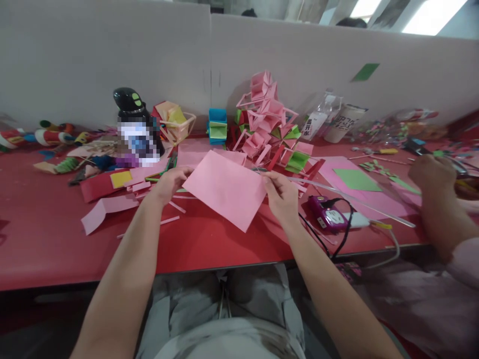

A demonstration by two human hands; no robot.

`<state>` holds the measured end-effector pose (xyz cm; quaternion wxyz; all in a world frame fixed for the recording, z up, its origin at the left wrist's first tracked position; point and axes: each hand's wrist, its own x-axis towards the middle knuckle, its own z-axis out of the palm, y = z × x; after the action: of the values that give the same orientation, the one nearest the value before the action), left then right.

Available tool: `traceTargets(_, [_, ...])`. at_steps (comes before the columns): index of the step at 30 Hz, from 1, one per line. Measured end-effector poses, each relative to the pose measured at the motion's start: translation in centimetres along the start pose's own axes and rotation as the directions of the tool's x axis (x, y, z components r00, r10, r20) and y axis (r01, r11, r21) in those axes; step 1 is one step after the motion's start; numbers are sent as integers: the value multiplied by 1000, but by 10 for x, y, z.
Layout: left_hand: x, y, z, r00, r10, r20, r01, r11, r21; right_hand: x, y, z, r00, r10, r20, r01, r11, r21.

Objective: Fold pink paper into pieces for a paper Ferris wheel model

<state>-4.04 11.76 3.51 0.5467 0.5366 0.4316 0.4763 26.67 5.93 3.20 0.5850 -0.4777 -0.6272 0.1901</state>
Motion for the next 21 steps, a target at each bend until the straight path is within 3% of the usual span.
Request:
traceTargets(3, [-9,12,1,991,-110,80,125,968,-217,3,4,-1,996,53,68,-55,998,30])
traceTargets(5, [-12,17,3,983,-149,109,173,951,-258,4,6,0,988,99,121,-106,993,47])
traceTargets(7, [-13,17,4,978,-175,113,194,962,-189,5,7,2,978,126,167,-135,990,43])
traceTargets(12, [-9,5,3,990,-138,15,133,973,190,10,7,7,947,105,304,-119,993,27])
traceTargets(15, [-8,2,5,997,-78,26,65,938,340,18,3,9,879,96,467,-80,995,-55])
traceTargets(19, [-8,2,15,994,16,110,-58,917,395,33,-8,27,711,119,694,-12,988,-156])
traceTargets(21, [-7,0,21,985,71,156,-128,910,394,40,-13,42,688,100,719,25,987,-161])
